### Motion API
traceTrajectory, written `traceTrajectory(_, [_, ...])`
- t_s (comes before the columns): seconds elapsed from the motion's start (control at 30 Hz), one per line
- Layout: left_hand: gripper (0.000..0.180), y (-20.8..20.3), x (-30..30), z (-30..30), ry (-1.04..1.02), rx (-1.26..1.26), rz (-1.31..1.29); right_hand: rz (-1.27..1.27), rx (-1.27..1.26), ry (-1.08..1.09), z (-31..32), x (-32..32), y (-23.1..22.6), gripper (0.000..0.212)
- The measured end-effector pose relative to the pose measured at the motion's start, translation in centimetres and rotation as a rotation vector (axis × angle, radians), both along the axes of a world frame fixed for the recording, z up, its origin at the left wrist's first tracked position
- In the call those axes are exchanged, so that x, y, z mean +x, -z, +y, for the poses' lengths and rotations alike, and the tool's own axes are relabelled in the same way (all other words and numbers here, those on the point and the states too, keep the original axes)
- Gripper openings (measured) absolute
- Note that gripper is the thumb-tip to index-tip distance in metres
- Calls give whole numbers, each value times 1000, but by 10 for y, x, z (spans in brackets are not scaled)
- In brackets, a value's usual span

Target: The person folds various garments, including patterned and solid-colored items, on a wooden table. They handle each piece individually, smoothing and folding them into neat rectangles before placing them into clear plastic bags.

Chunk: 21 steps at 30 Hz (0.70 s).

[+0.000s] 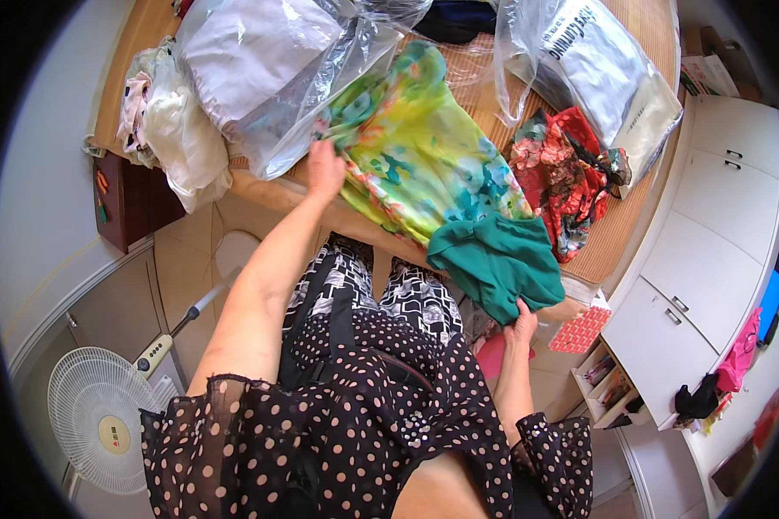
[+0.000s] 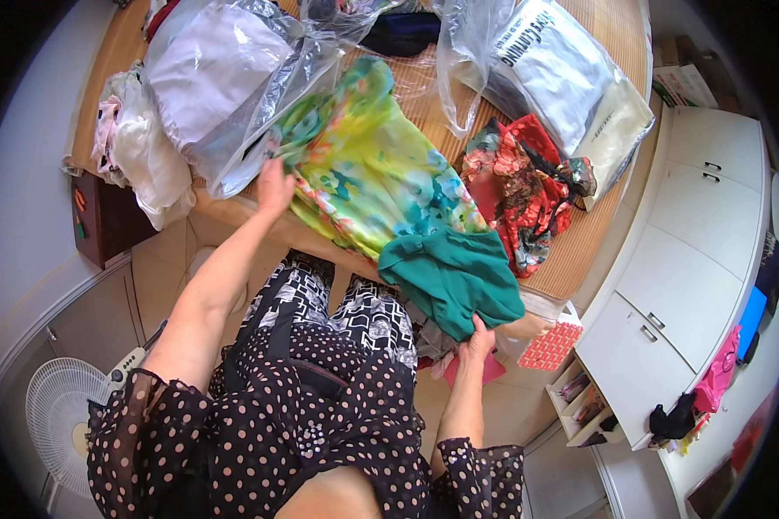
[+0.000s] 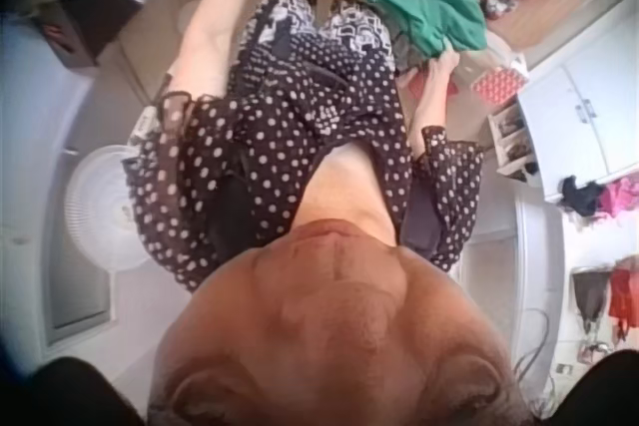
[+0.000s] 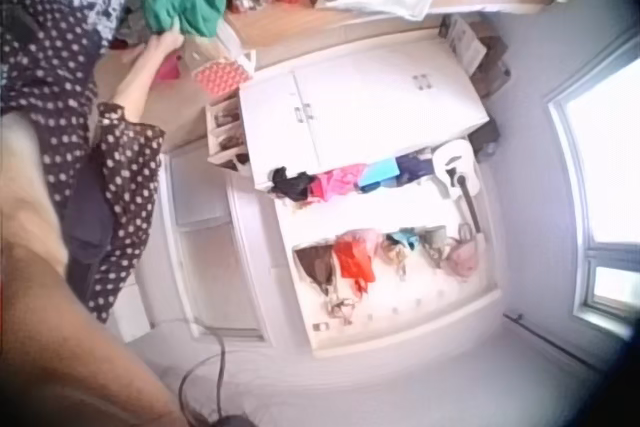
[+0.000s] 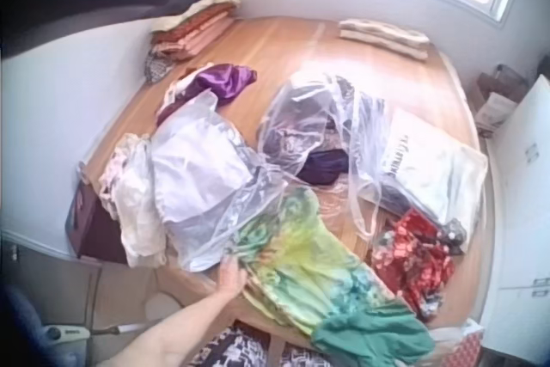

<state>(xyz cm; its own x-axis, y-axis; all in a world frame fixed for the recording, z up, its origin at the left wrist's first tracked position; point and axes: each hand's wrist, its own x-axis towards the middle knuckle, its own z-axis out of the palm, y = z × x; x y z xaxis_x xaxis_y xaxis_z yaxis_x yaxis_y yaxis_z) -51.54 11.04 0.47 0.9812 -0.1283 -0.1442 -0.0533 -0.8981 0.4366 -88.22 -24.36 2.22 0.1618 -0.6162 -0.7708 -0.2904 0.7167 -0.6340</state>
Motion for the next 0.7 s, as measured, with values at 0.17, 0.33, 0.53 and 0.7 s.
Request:
traceTrajectory(0.17, [31,-7,-37,33,-232,-218,160,102,-190,1,-23,1,-44,49])
traceTrajectory(0.33, [32,-3,-60,34,-448,-427,102,-18,-298,-77,-10,61,-95,48])
traceTrajectory(0.53, [36,-2,-48,28,-497,-416,61,-315,-230,-495,97,218,-151,48])
traceTrajectory(0.7, [40,-2,-28,27,-448,-375,79,-394,-14,-678,144,262,-118,53])
